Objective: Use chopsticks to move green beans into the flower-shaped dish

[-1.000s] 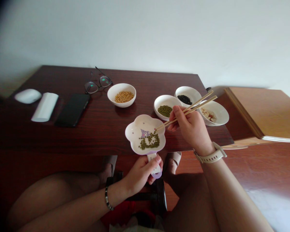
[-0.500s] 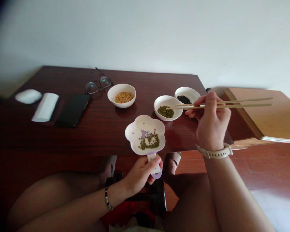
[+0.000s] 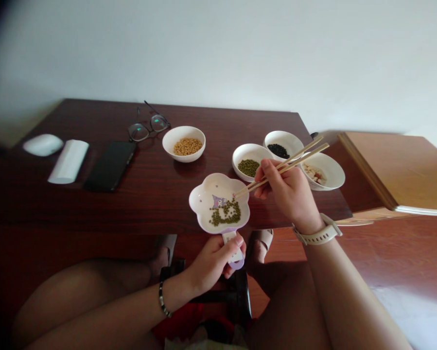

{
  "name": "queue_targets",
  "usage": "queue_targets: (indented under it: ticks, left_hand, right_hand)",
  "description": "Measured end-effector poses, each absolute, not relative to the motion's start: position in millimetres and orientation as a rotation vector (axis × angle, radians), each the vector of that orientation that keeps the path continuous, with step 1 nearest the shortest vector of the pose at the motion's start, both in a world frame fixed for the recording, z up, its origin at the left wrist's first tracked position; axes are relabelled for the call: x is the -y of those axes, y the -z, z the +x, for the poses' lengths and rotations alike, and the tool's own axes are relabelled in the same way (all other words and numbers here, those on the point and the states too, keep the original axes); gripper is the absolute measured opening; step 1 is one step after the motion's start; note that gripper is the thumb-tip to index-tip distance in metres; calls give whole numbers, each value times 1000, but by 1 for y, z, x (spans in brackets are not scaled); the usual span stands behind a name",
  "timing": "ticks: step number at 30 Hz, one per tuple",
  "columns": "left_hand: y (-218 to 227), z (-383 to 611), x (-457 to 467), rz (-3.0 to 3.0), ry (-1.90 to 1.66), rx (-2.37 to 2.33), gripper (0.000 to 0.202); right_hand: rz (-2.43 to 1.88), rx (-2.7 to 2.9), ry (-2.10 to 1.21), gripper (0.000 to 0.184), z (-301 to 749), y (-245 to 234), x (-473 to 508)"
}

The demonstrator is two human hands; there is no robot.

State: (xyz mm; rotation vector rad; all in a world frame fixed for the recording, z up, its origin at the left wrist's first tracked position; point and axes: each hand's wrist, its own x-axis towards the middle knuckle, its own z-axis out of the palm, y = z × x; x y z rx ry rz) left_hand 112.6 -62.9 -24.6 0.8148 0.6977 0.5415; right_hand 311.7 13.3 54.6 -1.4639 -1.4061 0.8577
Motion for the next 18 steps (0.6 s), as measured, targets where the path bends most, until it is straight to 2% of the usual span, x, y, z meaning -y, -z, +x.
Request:
queue_targets:
  ticks: [18]
  left_hand:
    - [24, 114, 62, 809, -539, -689, 52]
  right_hand:
    - [-1478, 1426, -923, 49, 311, -51, -16]
